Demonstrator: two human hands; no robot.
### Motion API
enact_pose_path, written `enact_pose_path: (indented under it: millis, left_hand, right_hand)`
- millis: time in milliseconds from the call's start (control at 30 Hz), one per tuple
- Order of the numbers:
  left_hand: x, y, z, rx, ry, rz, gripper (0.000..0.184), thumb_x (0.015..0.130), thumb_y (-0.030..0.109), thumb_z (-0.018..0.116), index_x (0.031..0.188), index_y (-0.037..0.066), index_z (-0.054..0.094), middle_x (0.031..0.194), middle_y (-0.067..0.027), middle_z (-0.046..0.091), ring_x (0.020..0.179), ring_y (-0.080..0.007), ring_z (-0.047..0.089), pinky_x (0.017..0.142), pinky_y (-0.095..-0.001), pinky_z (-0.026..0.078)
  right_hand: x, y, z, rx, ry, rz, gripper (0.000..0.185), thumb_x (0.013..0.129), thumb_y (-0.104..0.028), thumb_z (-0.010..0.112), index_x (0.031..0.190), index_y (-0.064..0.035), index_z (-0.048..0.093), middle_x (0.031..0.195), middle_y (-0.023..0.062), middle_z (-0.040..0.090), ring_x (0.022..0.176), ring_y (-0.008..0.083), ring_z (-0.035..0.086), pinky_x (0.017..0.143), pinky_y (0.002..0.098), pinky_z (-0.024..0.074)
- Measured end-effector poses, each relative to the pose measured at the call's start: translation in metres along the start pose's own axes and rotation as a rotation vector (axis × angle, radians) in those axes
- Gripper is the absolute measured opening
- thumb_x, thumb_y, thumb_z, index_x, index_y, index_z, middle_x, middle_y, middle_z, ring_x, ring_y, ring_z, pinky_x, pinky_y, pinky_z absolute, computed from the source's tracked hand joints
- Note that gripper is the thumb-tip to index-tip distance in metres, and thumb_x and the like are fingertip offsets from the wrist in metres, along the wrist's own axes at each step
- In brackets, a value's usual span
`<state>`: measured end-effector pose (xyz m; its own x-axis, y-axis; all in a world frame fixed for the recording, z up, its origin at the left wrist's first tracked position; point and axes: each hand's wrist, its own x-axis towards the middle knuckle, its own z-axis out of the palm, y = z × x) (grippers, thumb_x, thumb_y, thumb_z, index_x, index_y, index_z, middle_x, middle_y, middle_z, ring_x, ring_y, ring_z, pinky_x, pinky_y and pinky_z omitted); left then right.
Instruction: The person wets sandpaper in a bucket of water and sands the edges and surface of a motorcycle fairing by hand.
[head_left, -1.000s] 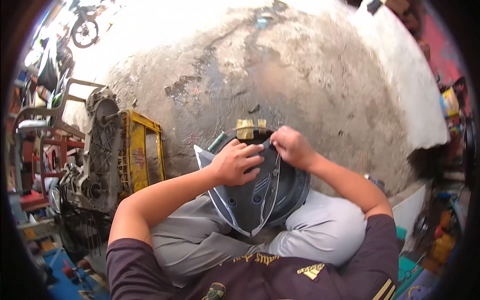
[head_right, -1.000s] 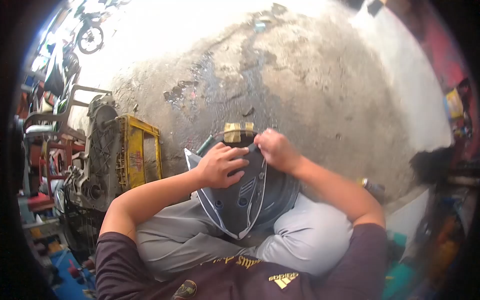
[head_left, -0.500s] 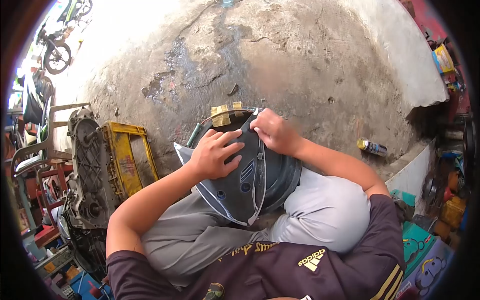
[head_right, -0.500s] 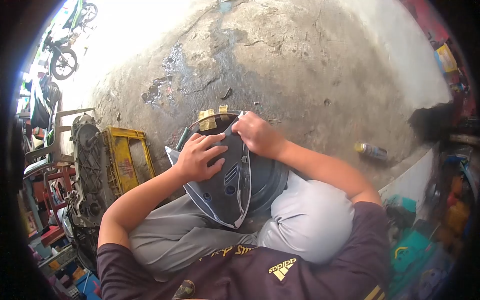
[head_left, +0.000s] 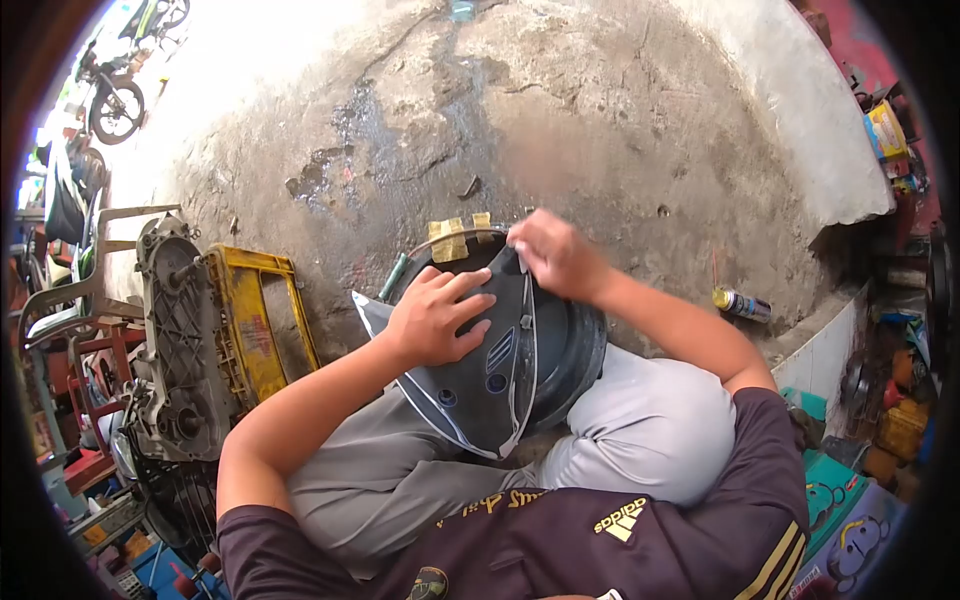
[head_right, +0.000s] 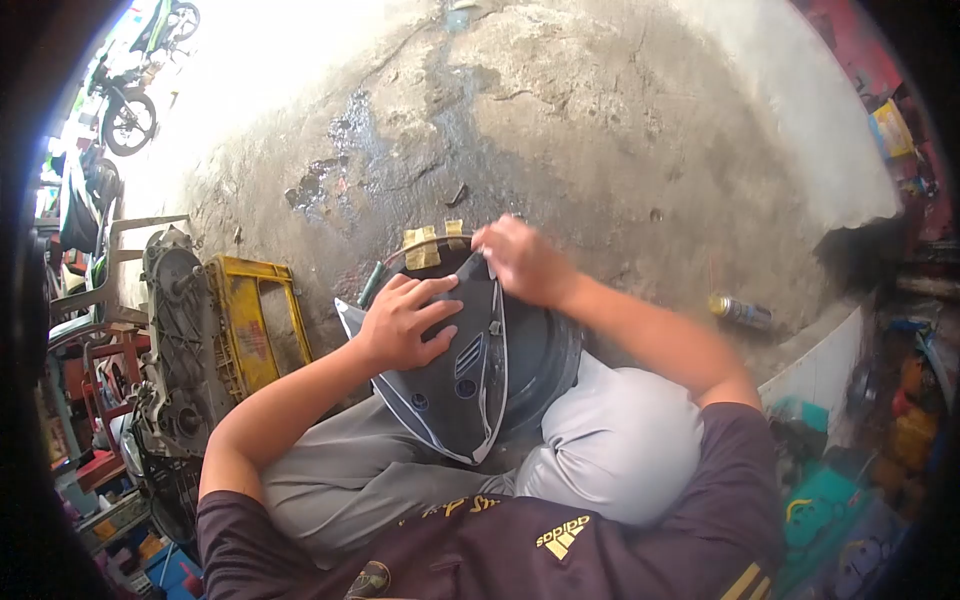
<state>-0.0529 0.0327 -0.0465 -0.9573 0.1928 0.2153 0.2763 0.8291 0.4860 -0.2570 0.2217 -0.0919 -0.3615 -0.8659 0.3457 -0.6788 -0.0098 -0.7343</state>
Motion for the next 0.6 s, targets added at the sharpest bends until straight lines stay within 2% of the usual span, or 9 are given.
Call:
enact_pose_path:
  millis: [100,200,267,367,500,533,600]
  left_hand:
    - [0.002,0.0,-0.002,0.016,0.004,0.02,0.036,0.081,0.024,0.084,0.115,0.014,0.077,0.138,-0.0095,0.069,0.1,-0.0276,0.072,0.091,-0.0415,0.053]
    - [0.0,0.0,-0.001,-0.003,0.003,-0.003,0.035,0.082,0.025,0.083,0.115,0.014,0.076,0.138,-0.009,0.069,0.098,-0.0267,0.071,0.09,-0.042,0.052]
    - [0.001,0.0,0.001,0.008,0.02,0.009,0.033,0.084,0.027,0.082,0.114,0.015,0.076,0.138,-0.0082,0.068,0.095,-0.0263,0.07,0.089,-0.0418,0.052]
    - [0.001,-0.001,0.001,0.024,0.012,0.014,0.033,0.084,0.026,0.082,0.114,0.015,0.076,0.138,-0.0078,0.069,0.094,-0.0265,0.07,0.088,-0.0414,0.052]
    - [0.001,0.0,0.0,0.011,0.014,0.009,0.033,0.084,0.027,0.082,0.114,0.014,0.076,0.137,-0.0077,0.069,0.094,-0.0264,0.07,0.088,-0.0415,0.052]
    - [0.002,0.0,-0.001,0.012,0.014,0.015,0.034,0.083,0.026,0.082,0.114,0.014,0.076,0.137,-0.0077,0.069,0.094,-0.0262,0.07,0.088,-0.0415,0.052]
    - [0.001,0.001,0.0,0.003,0.007,0.012,0.034,0.083,0.026,0.082,0.113,0.014,0.076,0.137,-0.0077,0.069,0.094,-0.026,0.07,0.088,-0.0415,0.052]
  right_hand:
    - [0.003,-0.004,-0.002,-0.013,-0.064,-0.076,0.023,0.091,0.003,0.068,0.112,-0.006,0.064,0.097,0.0171,0.066,0.096,0.0406,0.064,0.085,0.0504,0.0556]
    - [0.005,0.003,-0.003,-0.044,-0.017,-0.029,0.024,0.089,0.006,0.068,0.11,-0.0054,0.064,0.098,0.0166,0.066,0.098,0.0398,0.064,0.087,0.0496,0.0554]
    - [0.005,-0.02,-0.008,-0.003,-0.051,0.015,0.025,0.088,0.006,0.067,0.109,-0.0055,0.064,0.099,0.0162,0.066,0.1,0.0395,0.064,0.089,0.0494,0.0558]
    - [0.005,0.002,-0.006,-0.048,-0.045,-0.034,0.024,0.088,0.006,0.067,0.109,-0.0055,0.063,0.099,0.016,0.067,0.102,0.0395,0.065,0.09,0.0497,0.0559]
    - [0.006,-0.005,-0.008,-0.052,-0.069,-0.019,0.024,0.087,0.005,0.068,0.108,-0.0063,0.063,0.098,0.0158,0.067,0.099,0.041,0.065,0.089,0.0516,0.0558]
    - [0.004,-0.01,-0.005,-0.033,-0.074,-0.112,0.024,0.088,0.004,0.068,0.108,-0.0062,0.062,0.098,0.0158,0.067,0.096,0.0412,0.065,0.088,0.052,0.0558]
    - [0.005,-0.002,-0.005,-0.033,-0.081,-0.065,0.025,0.087,0.004,0.068,0.109,-0.0059,0.062,0.097,0.016,0.066,0.096,0.0412,0.065,0.088,0.0521,0.0558]
